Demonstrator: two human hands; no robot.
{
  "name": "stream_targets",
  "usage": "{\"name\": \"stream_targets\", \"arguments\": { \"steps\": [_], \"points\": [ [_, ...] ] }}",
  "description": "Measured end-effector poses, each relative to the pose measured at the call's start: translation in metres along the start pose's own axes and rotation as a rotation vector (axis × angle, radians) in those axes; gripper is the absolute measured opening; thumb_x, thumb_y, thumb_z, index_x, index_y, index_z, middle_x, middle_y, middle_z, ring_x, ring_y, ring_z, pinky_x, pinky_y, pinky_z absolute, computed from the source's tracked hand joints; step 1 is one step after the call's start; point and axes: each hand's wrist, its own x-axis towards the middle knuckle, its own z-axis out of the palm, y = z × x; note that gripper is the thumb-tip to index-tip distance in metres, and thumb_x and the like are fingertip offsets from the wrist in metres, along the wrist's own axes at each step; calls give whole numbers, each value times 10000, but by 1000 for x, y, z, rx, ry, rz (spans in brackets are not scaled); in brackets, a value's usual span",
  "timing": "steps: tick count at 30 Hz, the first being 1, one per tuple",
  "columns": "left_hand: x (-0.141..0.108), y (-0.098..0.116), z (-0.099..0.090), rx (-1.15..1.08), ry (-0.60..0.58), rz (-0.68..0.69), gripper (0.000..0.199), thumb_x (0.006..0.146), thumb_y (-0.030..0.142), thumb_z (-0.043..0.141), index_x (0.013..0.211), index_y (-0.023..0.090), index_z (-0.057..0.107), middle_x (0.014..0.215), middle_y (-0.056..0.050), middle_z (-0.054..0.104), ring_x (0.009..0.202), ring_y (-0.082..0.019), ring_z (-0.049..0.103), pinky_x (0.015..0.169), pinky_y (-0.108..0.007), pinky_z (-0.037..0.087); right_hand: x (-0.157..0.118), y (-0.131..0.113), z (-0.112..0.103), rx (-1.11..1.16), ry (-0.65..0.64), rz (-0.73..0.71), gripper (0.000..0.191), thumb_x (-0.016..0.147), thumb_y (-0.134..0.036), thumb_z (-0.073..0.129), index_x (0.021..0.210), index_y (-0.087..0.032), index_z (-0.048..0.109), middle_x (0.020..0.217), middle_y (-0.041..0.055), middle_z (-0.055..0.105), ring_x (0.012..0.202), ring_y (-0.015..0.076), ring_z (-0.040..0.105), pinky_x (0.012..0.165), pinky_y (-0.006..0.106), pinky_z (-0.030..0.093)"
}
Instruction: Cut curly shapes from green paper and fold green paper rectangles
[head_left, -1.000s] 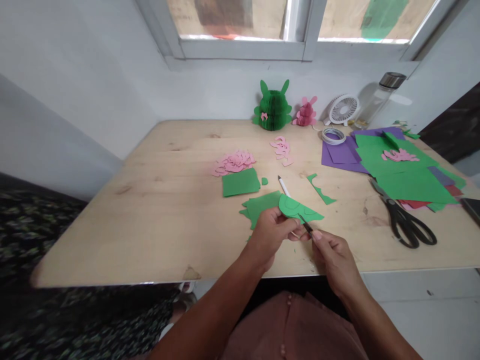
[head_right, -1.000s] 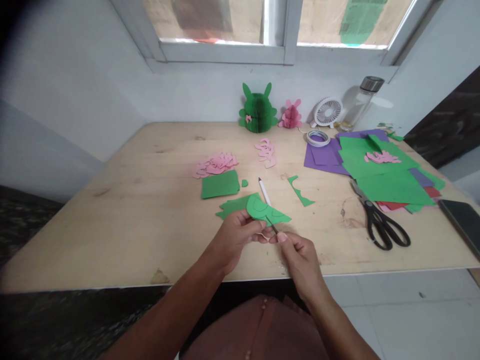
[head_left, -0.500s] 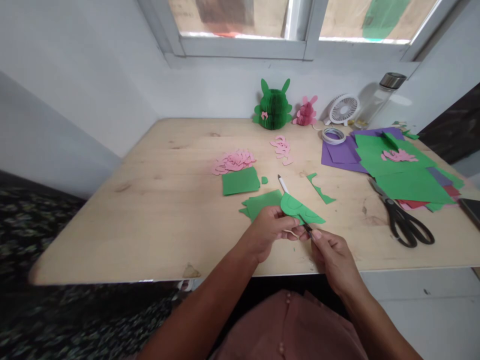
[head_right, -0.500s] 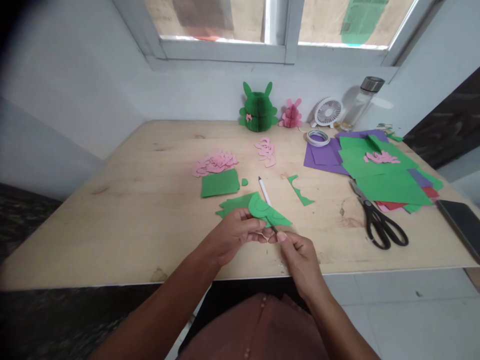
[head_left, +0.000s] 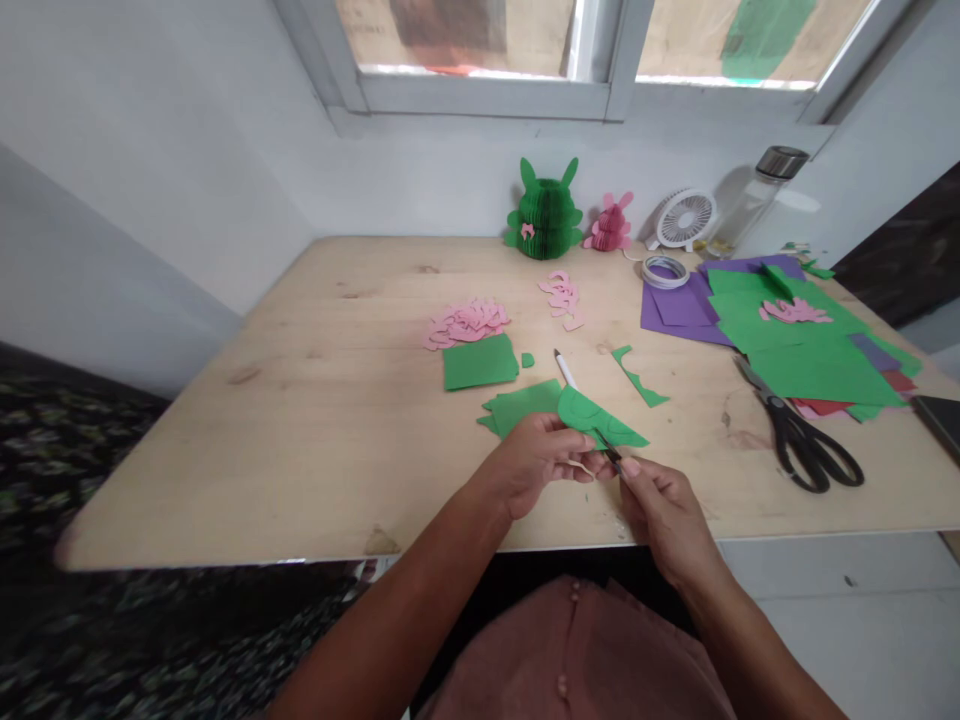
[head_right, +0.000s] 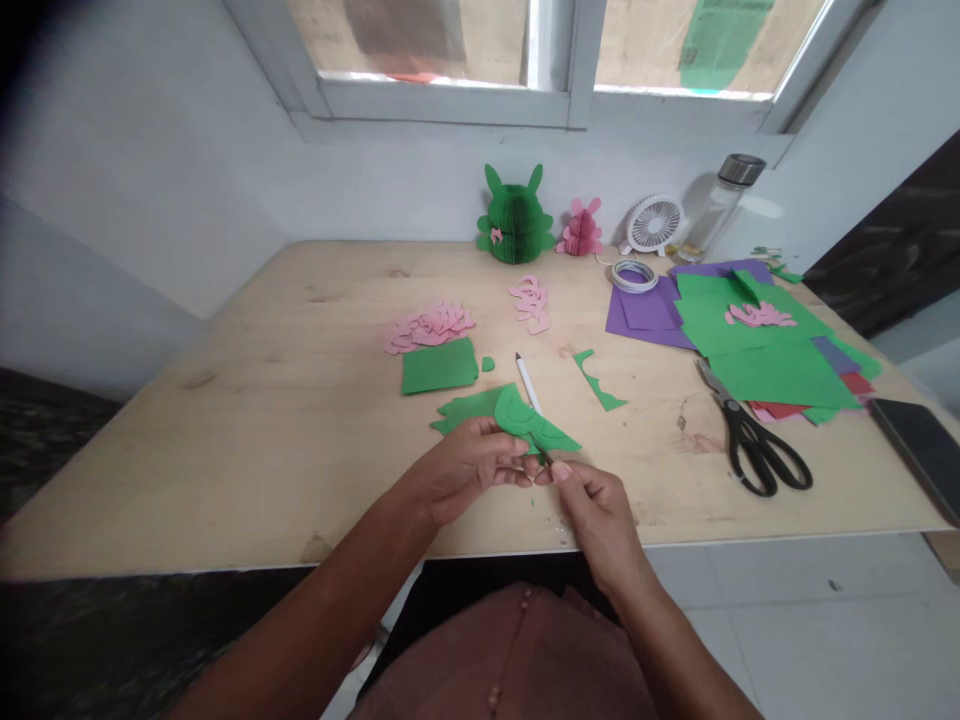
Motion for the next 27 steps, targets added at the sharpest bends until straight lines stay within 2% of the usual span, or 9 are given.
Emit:
{"name": "stream_targets", "arguments": {
  "steps": [7,13,18,27],
  "points": [
    [1,0,0,26,43,6,184,579,264,729,693,134,667,652,-38,652,676,-159,619,727,-326,464,1,2,-1,-8,-8,9,515,741,-643,612,661,-139,681,492,-74,212,478,83,146,453,245,100],
    [-2,2,0,28,-6,20,159,600,256,730,672,135,655,673,-31,652,656,-140,606,730,-316,454,1,1,-1,-22,-9,-19,501,750,-634,606,628,-151,652,492,-68,222,485,90,148,448,251,100],
    [-5,2,-1,-7,-33,1,172,593,259,757,644,128,658,665,-34,646,657,-140,596,715,-309,450,1,2,-1,-29,8,-14,511,734,-639,619,534,-176,537,483,-67,239,479,87,153,446,246,121],
    [-8,-2,1,-68,-48,-17,179,596,269,776,651,135,670,694,-47,657,689,-156,603,695,-314,461,-1,-2,1,-9,2,-6,516,727,-643,625,490,-197,517,454,-70,221,457,95,163,437,247,149]
  ]
}}
